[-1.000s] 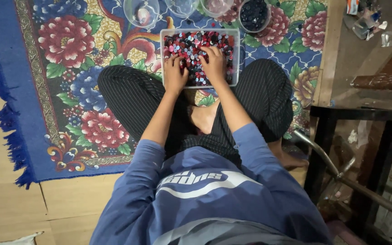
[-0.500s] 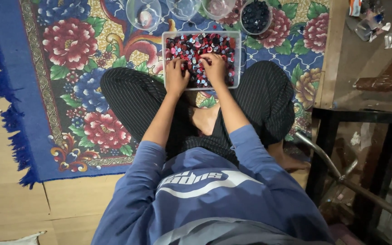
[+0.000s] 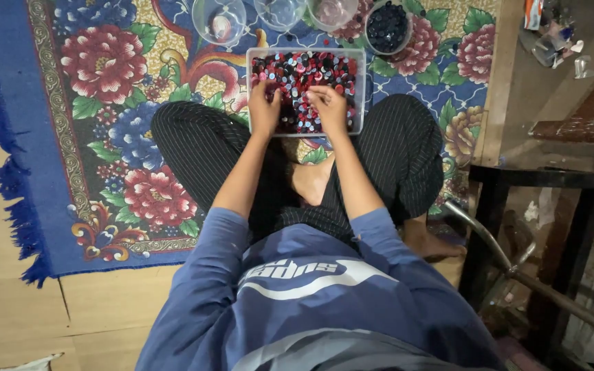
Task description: The person sits cross-legged on a rug and sorts small bottle caps from a clear plastic tray into separate containers. They pick up caps by hand, separate them by color, and place them into nearby bowls.
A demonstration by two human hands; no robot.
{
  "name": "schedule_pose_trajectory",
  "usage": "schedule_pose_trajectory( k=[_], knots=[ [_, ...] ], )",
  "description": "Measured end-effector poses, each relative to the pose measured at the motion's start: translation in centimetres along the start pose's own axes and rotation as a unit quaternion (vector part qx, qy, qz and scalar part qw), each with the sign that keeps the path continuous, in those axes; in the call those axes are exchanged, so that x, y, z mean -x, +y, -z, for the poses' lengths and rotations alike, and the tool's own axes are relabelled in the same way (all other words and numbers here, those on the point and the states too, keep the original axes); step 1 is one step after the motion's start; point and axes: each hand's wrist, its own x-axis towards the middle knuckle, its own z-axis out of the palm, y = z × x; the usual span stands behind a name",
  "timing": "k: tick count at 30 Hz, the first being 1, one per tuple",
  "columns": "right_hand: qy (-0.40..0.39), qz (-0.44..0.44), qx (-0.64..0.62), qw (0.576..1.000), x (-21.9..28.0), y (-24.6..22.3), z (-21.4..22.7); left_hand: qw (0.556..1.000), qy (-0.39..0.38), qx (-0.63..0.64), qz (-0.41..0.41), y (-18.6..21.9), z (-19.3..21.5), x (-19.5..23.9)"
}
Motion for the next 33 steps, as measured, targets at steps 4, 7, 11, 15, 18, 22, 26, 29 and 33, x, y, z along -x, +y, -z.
schedule_pose_trajectory(
  k=[4,7,11,15,18,22,26,29,33],
  knots=[
    [0.012,-0.011,-0.045,0.999,-0.8,3.2,-0.1,1.000,0.011,-0.014,-0.017,-1.0,-1.8,-1.8],
    [0.019,-0.060,-0.048,0.997,-1.1,3.6,0.2,0.997,-0.005,-0.076,-0.016,-1.3,-2.3,-2.4],
    [0.043,-0.083,-0.114,0.989,-0.6,2.4,0.0,0.995,-0.005,-0.105,0.000,-1.8,-2.6,-2.4],
    [0.034,-0.099,-0.155,0.982,-0.6,1.8,-0.2,0.999,-0.011,-0.042,-0.026,-1.8,-1.5,-1.3],
    [0.011,-0.080,-0.168,0.982,-0.5,1.6,-0.4,0.998,-0.027,0.044,-0.020,-0.1,-0.2,0.0],
    [-0.013,-0.066,-0.142,0.988,-0.9,3.4,-0.7,0.988,-0.074,0.134,0.015,2.1,1.0,1.4],
    [-0.050,-0.042,-0.083,0.994,-0.4,3.5,-1.2,0.982,-0.108,0.157,0.021,1.2,0.4,1.5],
    [-0.061,-0.014,-0.029,0.998,-0.4,3.1,-1.2,0.975,-0.132,0.170,0.048,2.1,1.4,1.5],
    [-0.052,0.001,0.007,0.999,-0.5,4.0,-1.3,0.968,-0.163,0.174,0.082,2.7,2.0,1.4]
  ],
)
